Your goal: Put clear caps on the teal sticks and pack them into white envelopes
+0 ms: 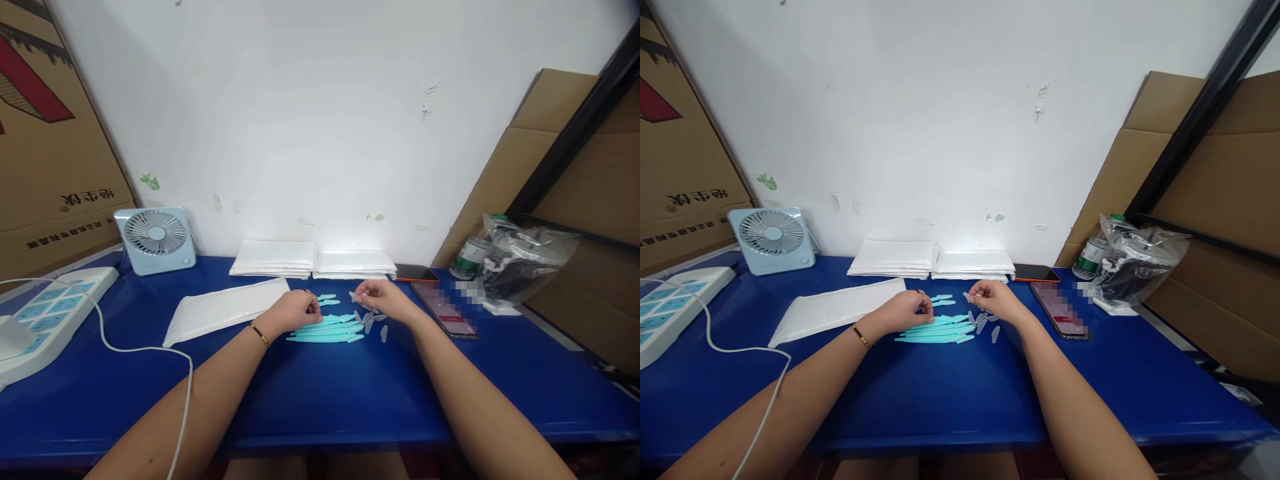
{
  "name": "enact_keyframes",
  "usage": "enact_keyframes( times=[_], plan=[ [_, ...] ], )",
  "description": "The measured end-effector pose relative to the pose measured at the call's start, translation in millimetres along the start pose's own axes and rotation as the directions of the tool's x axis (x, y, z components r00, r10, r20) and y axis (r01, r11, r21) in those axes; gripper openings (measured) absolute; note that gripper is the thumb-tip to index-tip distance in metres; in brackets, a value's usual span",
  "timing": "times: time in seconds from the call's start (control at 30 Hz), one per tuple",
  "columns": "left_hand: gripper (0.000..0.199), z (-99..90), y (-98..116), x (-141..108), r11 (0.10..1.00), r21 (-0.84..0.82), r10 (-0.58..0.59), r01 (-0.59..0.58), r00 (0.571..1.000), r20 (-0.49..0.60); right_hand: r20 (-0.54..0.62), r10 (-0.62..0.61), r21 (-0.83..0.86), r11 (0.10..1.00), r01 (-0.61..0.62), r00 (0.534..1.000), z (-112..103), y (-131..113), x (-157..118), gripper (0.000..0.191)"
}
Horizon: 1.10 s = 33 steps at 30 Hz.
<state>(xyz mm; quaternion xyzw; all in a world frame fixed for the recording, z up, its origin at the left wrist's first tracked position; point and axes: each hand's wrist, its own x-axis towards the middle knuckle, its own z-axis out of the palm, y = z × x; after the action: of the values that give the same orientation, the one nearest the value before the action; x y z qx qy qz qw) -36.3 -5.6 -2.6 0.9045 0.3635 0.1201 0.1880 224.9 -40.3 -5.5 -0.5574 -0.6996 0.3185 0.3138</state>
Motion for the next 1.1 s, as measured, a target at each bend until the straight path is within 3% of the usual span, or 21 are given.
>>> enact_keyframes(
  times=[0.2,0.57,0.7,0.8,0.87,1.0,1.1],
  plan=[
    [0.028,4.7,-3,5,0.978,-0.172,-0.134,0.12,0.988,-0.073,0.101,-0.01,0.222,0.975,-0.012,0.995,-2,-8,-5,0.033],
    [0.026,8.8,-1,9,0.973,-0.208,-0.118,0.095,0.988,-0.097,0.136,-0.023,0.223,0.975,-0.008,0.99,15,-17,-4,0.032],
    [0.023,9.1,3,11,0.985,-0.141,-0.121,0.102,0.985,-0.126,0.115,-0.032,0.137,0.99,0.017,0.993,23,-17,0,0.03],
    [0.022,4.9,4,9,0.991,-0.058,-0.134,0.125,0.97,-0.202,0.005,-0.109,-0.066,0.992,0.109,0.994,16,-13,0,0.025],
    [0.024,1.0,5,6,0.993,-0.026,-0.117,0.114,0.967,-0.228,-0.009,-0.18,-0.195,0.965,0.175,0.984,6,-12,-2,0.018],
    [0.027,-1.7,10,1,1.0,-0.002,-0.014,0.014,0.997,-0.076,0.197,-0.2,-0.234,0.941,0.244,0.96,-6,-12,-9,0.018],
    [0.023,1.5,13,0,1.0,0.029,0.008,-0.009,1.0,0.012,0.272,-0.185,-0.25,0.934,0.255,0.944,-7,-12,-10,0.016]
  ],
)
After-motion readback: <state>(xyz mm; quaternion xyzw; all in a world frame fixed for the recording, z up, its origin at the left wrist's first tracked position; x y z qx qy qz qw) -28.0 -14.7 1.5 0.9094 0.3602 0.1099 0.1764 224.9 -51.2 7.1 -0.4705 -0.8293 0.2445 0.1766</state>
